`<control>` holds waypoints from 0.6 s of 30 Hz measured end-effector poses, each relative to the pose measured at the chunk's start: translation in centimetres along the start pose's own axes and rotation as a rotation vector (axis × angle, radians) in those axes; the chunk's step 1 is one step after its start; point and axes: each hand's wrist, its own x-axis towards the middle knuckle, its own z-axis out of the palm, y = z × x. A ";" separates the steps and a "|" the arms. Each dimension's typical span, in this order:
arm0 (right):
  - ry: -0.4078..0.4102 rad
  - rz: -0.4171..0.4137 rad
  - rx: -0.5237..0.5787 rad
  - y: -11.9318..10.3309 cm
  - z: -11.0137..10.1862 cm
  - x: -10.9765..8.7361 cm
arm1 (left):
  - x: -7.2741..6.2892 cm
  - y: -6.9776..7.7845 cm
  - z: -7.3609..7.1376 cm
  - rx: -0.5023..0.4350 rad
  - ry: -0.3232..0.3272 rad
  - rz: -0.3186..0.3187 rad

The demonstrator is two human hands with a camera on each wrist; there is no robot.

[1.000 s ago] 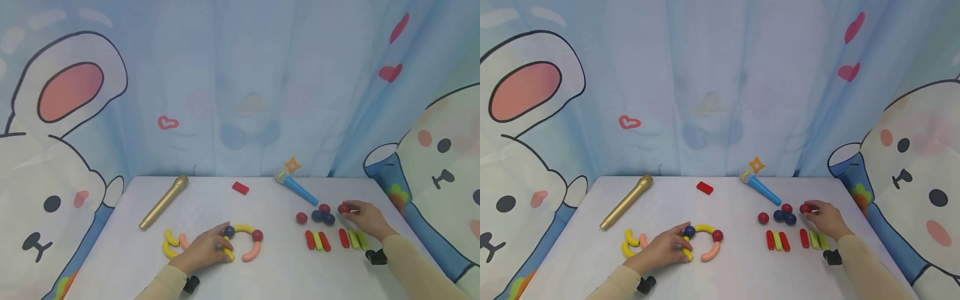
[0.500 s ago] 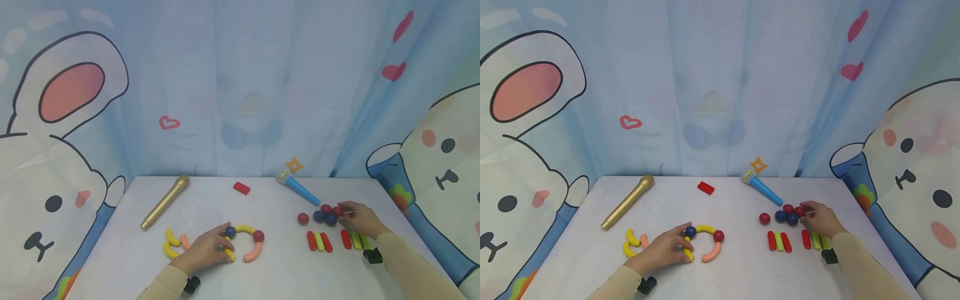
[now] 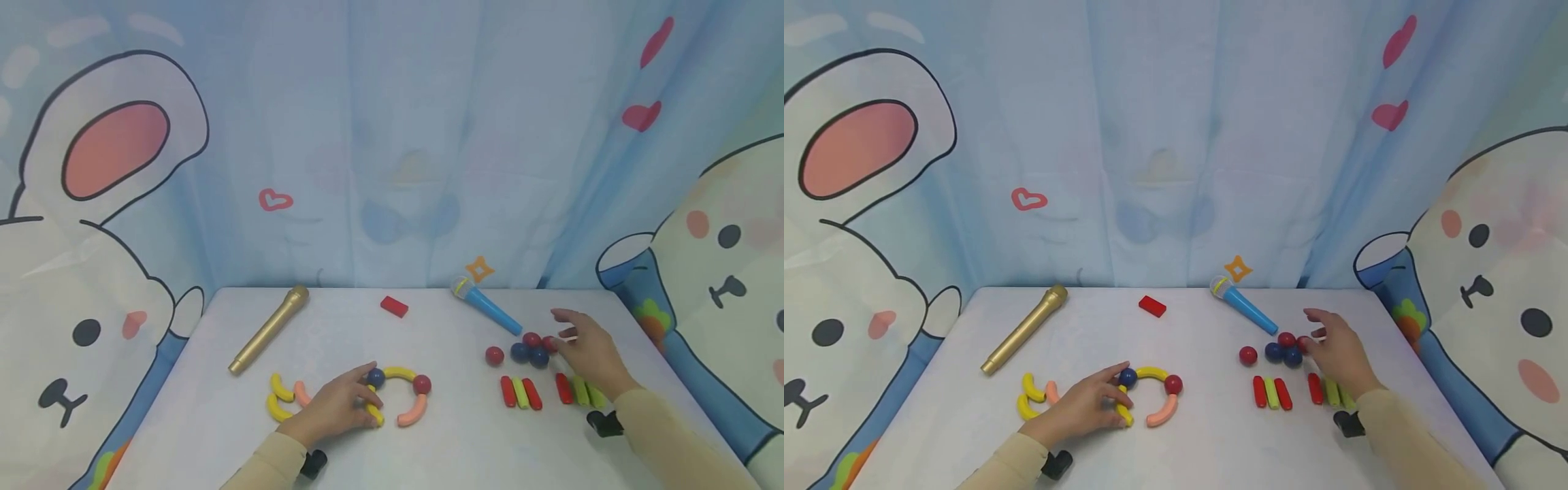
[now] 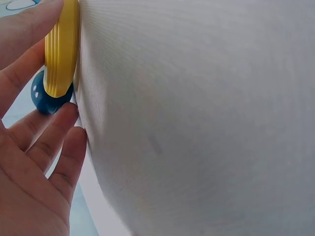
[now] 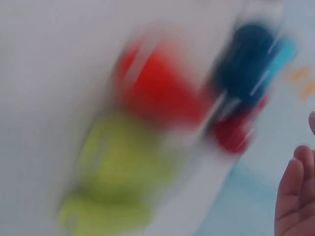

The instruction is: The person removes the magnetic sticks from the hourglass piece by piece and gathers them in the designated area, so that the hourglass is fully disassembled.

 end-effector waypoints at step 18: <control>-0.398 -0.268 0.119 -15.0 12.3 -5.2 | -0.3 1.0 0.2 0.027 0.028 -0.009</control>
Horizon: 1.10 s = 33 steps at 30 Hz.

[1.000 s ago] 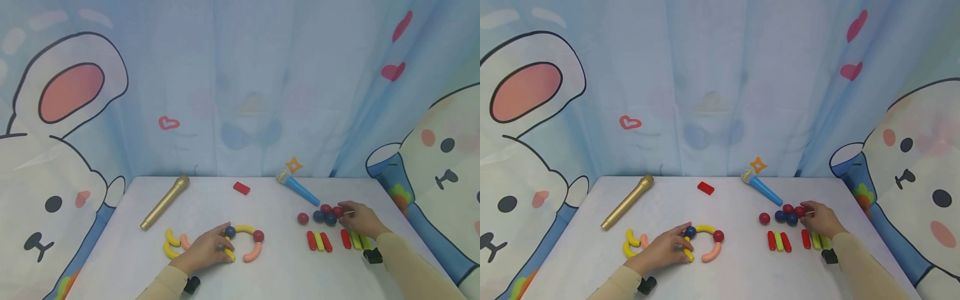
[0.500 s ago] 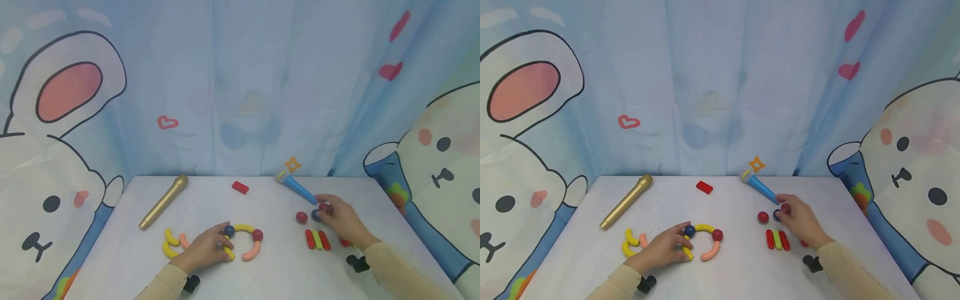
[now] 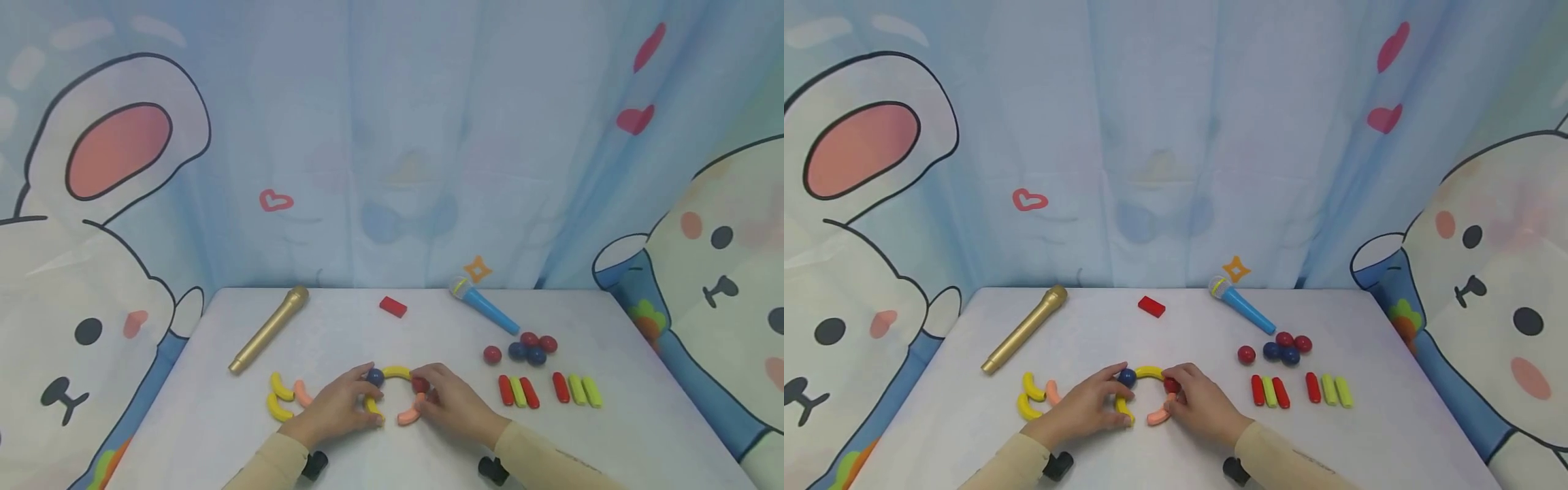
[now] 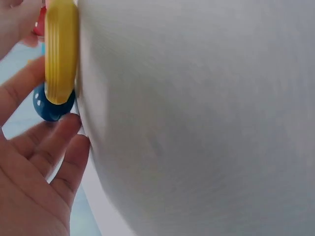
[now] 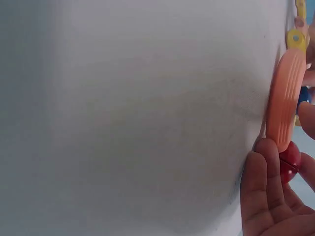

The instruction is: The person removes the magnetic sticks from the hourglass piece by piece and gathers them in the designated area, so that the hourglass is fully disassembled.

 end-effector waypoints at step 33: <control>-0.056 0.092 0.140 1.0 0.1 1.7 | 1.9 -1.5 0.2 -0.184 0.071 -0.062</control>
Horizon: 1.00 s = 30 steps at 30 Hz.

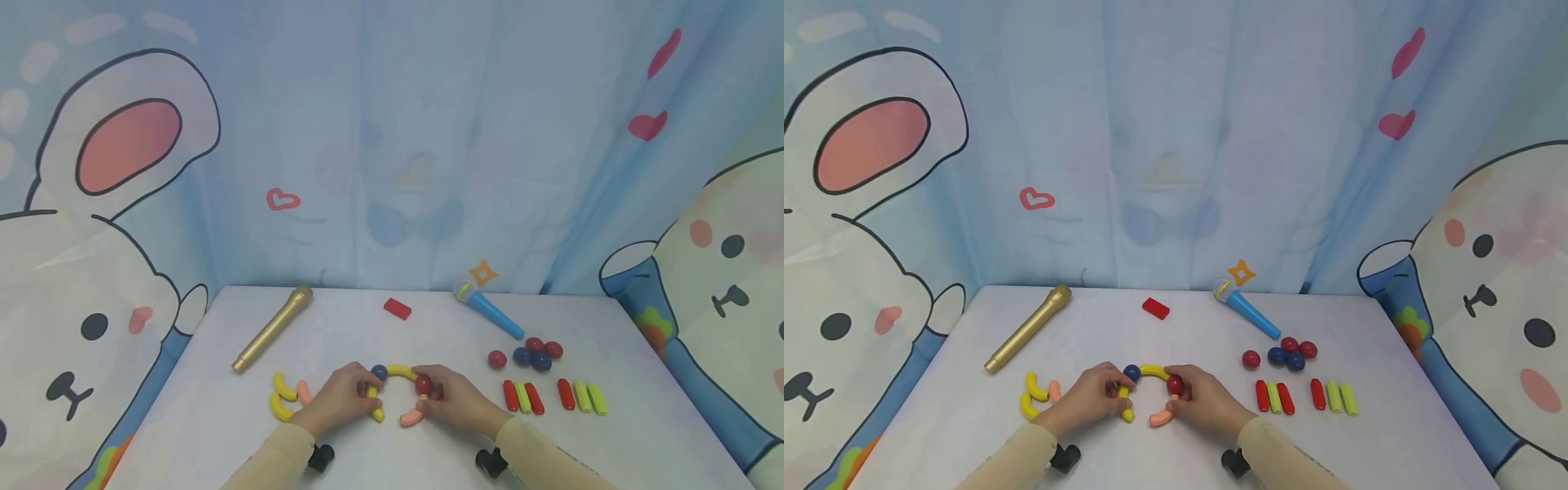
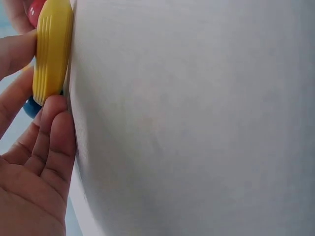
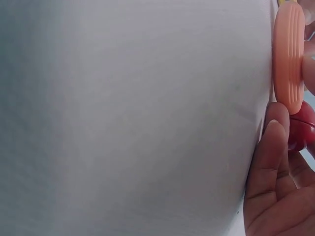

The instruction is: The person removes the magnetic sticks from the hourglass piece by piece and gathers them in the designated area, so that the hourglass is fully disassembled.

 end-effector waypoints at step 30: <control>-0.008 0.019 0.019 0.2 0.0 0.0 | -2.2 -0.5 -0.4 0.234 0.023 0.030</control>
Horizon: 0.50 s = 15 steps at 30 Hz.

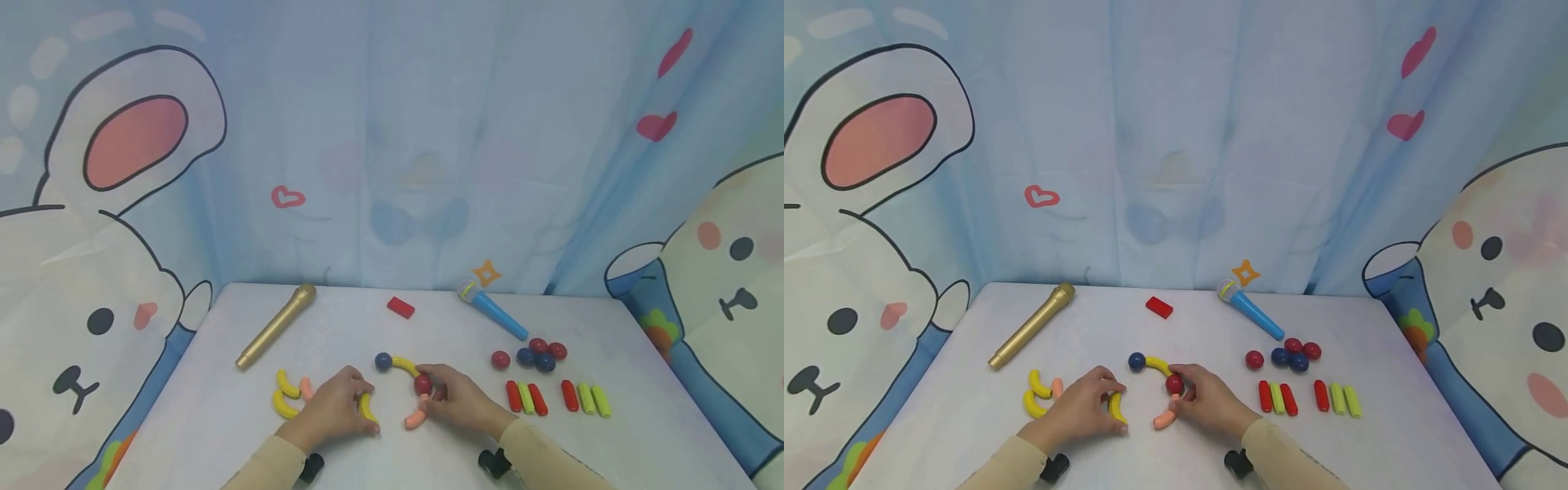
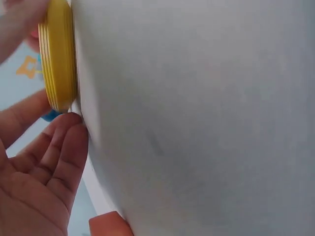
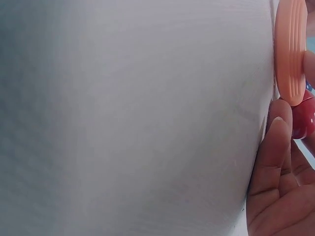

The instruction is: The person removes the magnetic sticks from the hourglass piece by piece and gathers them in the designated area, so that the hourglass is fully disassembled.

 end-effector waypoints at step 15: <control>0.009 -0.007 0.022 0.0 0.0 0.1 | -1.7 -2.8 -3.1 0.149 0.151 0.038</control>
